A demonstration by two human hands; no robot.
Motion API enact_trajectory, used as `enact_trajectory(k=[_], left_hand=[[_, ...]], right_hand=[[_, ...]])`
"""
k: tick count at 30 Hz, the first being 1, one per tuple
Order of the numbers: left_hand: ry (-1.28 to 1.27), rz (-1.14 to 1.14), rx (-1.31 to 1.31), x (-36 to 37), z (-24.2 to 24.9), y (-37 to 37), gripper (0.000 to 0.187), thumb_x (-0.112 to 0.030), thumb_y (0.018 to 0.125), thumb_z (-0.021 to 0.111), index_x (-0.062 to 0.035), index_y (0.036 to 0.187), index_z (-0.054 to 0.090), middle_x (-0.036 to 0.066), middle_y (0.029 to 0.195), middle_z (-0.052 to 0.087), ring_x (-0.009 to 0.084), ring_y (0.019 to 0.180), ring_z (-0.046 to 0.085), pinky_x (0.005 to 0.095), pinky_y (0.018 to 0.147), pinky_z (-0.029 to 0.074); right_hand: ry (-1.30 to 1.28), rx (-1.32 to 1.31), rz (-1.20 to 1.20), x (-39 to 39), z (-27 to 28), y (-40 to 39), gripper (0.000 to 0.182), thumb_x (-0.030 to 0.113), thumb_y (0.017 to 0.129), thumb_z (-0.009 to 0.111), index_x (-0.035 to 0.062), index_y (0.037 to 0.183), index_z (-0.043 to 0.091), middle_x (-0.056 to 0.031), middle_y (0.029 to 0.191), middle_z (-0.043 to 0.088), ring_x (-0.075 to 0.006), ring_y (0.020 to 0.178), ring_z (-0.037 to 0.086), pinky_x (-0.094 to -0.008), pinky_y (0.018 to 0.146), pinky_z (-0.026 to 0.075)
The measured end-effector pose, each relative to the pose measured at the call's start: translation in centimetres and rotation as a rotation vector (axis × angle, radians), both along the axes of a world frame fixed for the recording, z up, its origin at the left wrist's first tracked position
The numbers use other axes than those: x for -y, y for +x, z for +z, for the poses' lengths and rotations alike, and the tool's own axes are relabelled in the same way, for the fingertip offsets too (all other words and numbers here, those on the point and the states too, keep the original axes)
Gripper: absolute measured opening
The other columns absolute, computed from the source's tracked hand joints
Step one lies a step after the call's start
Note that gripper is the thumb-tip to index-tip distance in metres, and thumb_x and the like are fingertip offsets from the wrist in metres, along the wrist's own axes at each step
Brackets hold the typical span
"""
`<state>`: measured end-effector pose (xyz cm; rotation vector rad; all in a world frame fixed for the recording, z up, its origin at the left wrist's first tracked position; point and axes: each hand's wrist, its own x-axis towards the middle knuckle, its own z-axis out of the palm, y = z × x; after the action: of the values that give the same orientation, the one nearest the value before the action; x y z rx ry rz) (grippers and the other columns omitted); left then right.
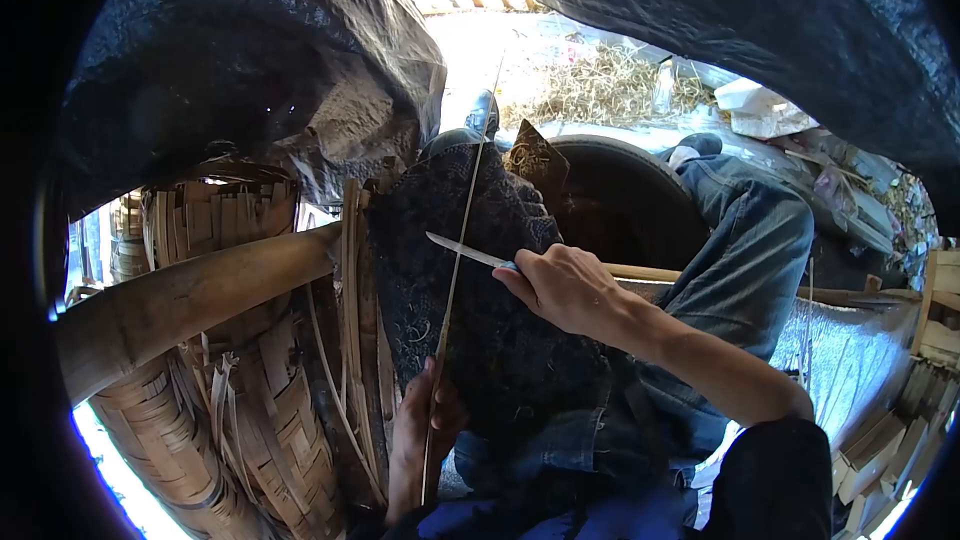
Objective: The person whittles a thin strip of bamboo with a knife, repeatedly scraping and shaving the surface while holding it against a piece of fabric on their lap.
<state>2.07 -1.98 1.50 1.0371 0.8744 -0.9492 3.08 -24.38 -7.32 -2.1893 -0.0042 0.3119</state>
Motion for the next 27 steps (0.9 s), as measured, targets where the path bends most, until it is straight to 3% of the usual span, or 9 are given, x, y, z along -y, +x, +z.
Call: enact_trajectory(k=[1, 9, 12, 16, 20, 22, 24, 26, 27], left_hand=[[0.054, 0.119, -0.074, 0.2, 0.2, -0.1, 0.037, -0.036, 0.098, 0.044, -0.0111, 0.07, 0.048, -0.004, 0.051, 0.038, 0.0059, 0.038, 0.032, 0.0206, 0.038, 0.026], [-0.242, 0.143, -0.049, -2.1, -0.9, -1.5, 0.036, -0.038, 0.097, 0.045, -0.0132, 0.071, 0.044, -0.005, 0.053, 0.038, 0.0045, 0.037, 0.031, 0.0205, 0.039, 0.027], [-0.239, 0.118, -0.045, -1.7, -0.1, -1.8, 0.037, -0.039, 0.097, 0.045, -0.0132, 0.07, 0.044, -0.005, 0.051, 0.038, 0.0045, 0.037, 0.031, 0.021, 0.039, 0.027], [-0.215, 0.133, -0.102, -2.5, 1.1, -3.4, 0.039, -0.039, 0.097, 0.044, -0.013, 0.068, 0.043, -0.005, 0.047, 0.036, 0.0046, 0.035, 0.031, 0.021, 0.04, 0.028], [-0.189, 0.109, -0.129, -3.4, 2.5, -4.3, 0.041, -0.04, 0.098, 0.042, -0.0124, 0.067, 0.043, -0.004, 0.044, 0.036, 0.0046, 0.034, 0.031, 0.0214, 0.04, 0.028], [-0.225, 0.128, -0.142, -4.0, 2.9, -4.8, 0.041, -0.04, 0.098, 0.042, -0.0122, 0.067, 0.043, -0.003, 0.044, 0.035, 0.0051, 0.034, 0.03, 0.0215, 0.04, 0.027], [-0.267, 0.144, -0.158, -4.2, 3.4, -5.7, 0.041, -0.039, 0.098, 0.042, -0.012, 0.067, 0.043, -0.003, 0.044, 0.034, 0.0057, 0.034, 0.03, 0.0217, 0.04, 0.027], [-0.019, 0.225, -0.269, -3.9, 4.4, -6.1, 0.041, -0.039, 0.095, 0.048, -0.0143, 0.063, 0.045, -0.003, 0.05, 0.041, 0.0086, 0.043, 0.038, 0.0255, 0.042, 0.03], [0.149, 0.144, -0.262, -2.5, 5.0, -5.5, 0.044, -0.045, 0.094, 0.047, -0.0184, 0.06, 0.041, -0.006, 0.047, 0.034, 0.0059, 0.039, 0.03, 0.0232, 0.039, 0.026]], right_hand=[[0.009, 0.037, -0.013, -0.3, -0.4, 0.0, 0.046, 0.034, 0.095, 0.05, 0.0025, 0.063, 0.049, -0.0151, 0.045, 0.048, -0.0317, 0.038, 0.052, -0.0401, 0.038, 0.04], [0.009, 0.081, -0.002, -0.1, -2.4, 2.0, 0.05, 0.035, 0.096, 0.047, 0.0025, 0.058, 0.049, -0.018, 0.05, 0.053, -0.035, 0.043, 0.055, -0.0421, 0.039, 0.042], [0.022, 0.12, -0.006, 0.1, -2.8, 2.6, 0.051, 0.036, 0.097, 0.045, 0.0025, 0.059, 0.05, -0.0166, 0.049, 0.052, -0.0318, 0.039, 0.053, -0.0408, 0.039, 0.043], [-0.055, -0.071, -0.043, 1.0, -4.5, 5.2, 0.053, 0.037, 0.099, 0.04, 0.0023, 0.06, 0.05, -0.0154, 0.049, 0.053, -0.0266, 0.035, 0.05, -0.0407, 0.042, 0.044], [-0.038, -0.013, 0.005, 2.7, -6.0, 7.7, 0.052, 0.034, 0.1, 0.038, 0.0029, 0.06, 0.049, -0.015, 0.046, 0.05, -0.0265, 0.037, 0.049, -0.0418, 0.046, 0.041], [-0.031, 0.176, 0.028, 3.5, -7.8, 8.7, 0.053, 0.034, 0.101, 0.037, 0.0028, 0.06, 0.049, -0.017, 0.05, 0.052, -0.0269, 0.042, 0.052, -0.0417, 0.051, 0.041], [-0.044, 0.095, 0.055, 4.4, -10.0, 10.8, 0.049, 0.034, 0.101, 0.035, 0.0006, 0.072, 0.055, -0.0178, 0.054, 0.052, -0.0263, 0.051, 0.057, -0.04, 0.056, 0.044], [-0.189, -0.03, -0.054, 5.7, -11.8, 13.5, 0.048, 0.035, 0.101, 0.033, -0.0004, 0.085, 0.061, -0.0183, 0.055, 0.054, -0.0272, 0.054, 0.059, -0.0414, 0.059, 0.047], [-0.38, 0.177, -0.071, 7.0, -15.0, 14.3, 0.048, 0.035, 0.101, 0.032, -0.0011, 0.091, 0.062, -0.0207, 0.063, 0.058, -0.0299, 0.057, 0.061, -0.0423, 0.062, 0.048]])
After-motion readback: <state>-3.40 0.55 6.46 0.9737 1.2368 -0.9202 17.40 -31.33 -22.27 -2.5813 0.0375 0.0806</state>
